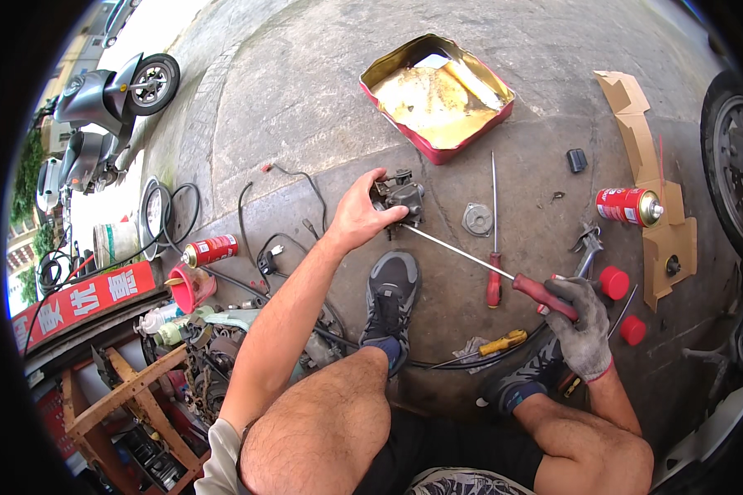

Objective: Disassembling and cleaning a motorcycle carburetor using tools and cleaning spray.

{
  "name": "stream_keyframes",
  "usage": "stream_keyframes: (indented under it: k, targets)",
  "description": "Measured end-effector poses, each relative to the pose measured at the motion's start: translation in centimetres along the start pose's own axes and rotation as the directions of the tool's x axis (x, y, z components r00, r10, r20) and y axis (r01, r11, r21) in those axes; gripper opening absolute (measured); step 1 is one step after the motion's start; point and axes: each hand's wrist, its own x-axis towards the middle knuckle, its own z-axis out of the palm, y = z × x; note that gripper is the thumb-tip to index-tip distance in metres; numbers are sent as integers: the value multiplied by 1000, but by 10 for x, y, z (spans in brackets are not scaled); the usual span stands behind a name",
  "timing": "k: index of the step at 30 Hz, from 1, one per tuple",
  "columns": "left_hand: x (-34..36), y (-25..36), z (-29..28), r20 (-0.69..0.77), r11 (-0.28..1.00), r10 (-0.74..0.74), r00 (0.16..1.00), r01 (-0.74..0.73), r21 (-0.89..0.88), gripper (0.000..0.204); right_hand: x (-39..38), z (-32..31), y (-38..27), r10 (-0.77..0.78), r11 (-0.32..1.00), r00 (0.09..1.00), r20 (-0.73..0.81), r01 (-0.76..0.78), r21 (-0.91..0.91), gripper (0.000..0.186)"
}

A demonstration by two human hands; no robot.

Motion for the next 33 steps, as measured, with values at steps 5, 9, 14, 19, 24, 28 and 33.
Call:
stream_keyframes:
  k: [5,9,14,19,24,28,33]
  targets:
    - [0,4,-1,6,1000,-12,1000,12,8,85,2,-2,1,-49,999,999,3,49,-23,52]
    - [1,2,-2,8,1000,-24,1000,24,0,86,3,-3,2,-117,992,993,-1,116,-50,56]
    - [1,4,-2,10,999,-30,1000,30,-12,86,3,-3,2,-147,986,989,-8,146,-85,59]
    - [0,5,-4,7,1000,-15,1000,15,-22,87,9,-8,-2,-244,963,969,34,246,-109,54]
    - [1,5,-2,0,1000,-9,1000,9,-18,88,13,-9,-8,-285,951,958,7,284,-126,53]
    - [-2,3,2,-24,997,40,999,-39,62,85,13,-11,-19,-179,984,983,-48,179,-4,47]
    - [-9,4,11,-64,994,71,995,-66,84,85,10,-17,0,331,770,919,215,-395,501,35]
